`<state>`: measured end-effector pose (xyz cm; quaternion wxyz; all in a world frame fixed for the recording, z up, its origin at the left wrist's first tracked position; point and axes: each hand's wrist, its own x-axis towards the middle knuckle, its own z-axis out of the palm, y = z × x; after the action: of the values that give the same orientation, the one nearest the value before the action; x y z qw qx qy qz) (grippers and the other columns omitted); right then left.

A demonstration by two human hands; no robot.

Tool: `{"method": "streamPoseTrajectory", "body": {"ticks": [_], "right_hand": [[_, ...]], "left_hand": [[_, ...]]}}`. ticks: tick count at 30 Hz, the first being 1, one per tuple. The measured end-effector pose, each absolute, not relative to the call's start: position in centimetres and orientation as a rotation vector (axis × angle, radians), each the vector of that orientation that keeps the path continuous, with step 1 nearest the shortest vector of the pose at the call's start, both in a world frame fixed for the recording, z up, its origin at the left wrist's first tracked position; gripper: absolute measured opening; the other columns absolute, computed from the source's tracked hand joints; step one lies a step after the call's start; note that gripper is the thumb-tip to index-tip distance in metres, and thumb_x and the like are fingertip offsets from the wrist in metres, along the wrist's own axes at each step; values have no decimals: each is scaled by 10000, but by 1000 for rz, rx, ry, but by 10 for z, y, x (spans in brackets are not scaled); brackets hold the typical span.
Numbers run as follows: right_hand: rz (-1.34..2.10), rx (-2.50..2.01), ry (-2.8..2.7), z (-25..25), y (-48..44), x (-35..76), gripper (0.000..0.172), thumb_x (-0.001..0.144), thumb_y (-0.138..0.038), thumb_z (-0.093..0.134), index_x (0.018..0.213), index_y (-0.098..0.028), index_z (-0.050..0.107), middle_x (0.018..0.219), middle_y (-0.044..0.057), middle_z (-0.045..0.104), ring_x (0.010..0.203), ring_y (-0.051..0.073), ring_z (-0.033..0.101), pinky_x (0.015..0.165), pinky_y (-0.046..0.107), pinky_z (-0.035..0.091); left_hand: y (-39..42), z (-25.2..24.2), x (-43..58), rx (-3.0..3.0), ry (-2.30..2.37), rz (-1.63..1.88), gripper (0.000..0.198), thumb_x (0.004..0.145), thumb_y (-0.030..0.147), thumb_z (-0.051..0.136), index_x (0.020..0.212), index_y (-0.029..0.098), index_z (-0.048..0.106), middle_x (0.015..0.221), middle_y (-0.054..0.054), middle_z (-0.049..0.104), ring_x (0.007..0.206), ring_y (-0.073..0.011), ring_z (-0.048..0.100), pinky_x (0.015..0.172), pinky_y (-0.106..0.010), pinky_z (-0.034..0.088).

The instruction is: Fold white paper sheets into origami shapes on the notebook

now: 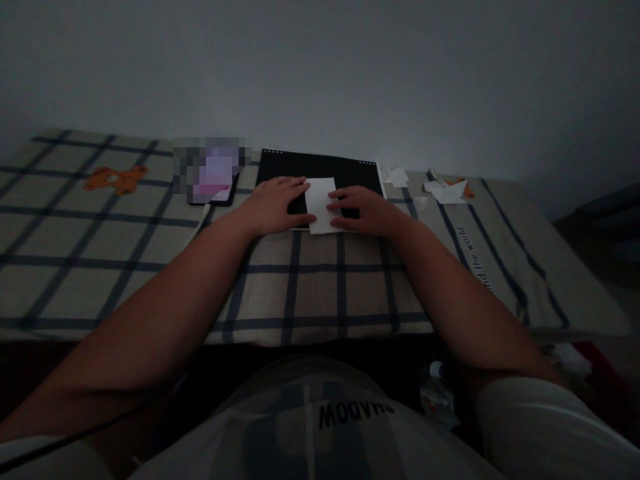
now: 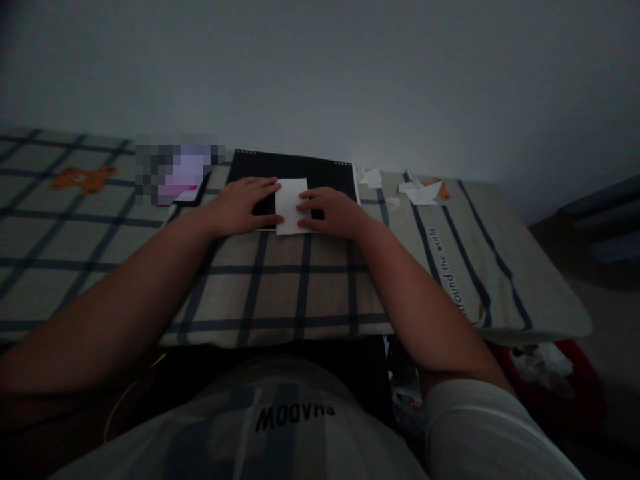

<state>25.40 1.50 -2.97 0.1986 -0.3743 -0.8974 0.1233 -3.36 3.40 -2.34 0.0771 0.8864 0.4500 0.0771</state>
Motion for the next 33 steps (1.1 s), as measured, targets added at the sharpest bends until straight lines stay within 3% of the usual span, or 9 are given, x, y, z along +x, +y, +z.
{"method": "streamPoseTrajectory", "body": {"ticks": [8, 18, 26, 33], "right_hand": [[372, -1060, -2517, -30, 13, 257, 506, 890, -463, 886, 1344, -247, 829, 1546, 152, 709, 1457, 383, 632, 1261, 625, 460], [370, -1033, -2514, -29, 11, 258, 568, 839, -493, 926, 1351, -268, 827, 1550, 142, 704, 1463, 392, 625, 1258, 635, 463], [380, -955, -2495, -26, 10, 253, 385, 905, -460, 861, 1241, -274, 873, 1431, 134, 766, 1373, 370, 674, 1211, 584, 495], [363, -938, -2461, -19, 3, 248, 276, 968, -465, 749, 1109, -272, 888, 1220, 85, 854, 1176, 302, 760, 1070, 489, 573]], "left_hand": [[34, -27, -36, 2653, 1262, 361, 772, 999, 639, 631, 1649, 227, 571, 1752, -128, 501, 1630, -400, 420, 1346, -586, 309], [37, -31, -38, 2673, 1190, 457, 714, 985, 647, 631, 1550, 214, 681, 1652, -146, 602, 1545, -405, 494, 1304, -607, 362], [30, -24, -35, 2663, 1060, 618, 500, 1007, 533, 645, 1400, 256, 783, 1520, -108, 711, 1450, -360, 579, 1259, -602, 406], [22, -15, -31, 2643, 922, 565, 586, 944, 620, 731, 1365, 219, 806, 1447, -150, 753, 1372, -368, 650, 1213, -573, 477]]}}
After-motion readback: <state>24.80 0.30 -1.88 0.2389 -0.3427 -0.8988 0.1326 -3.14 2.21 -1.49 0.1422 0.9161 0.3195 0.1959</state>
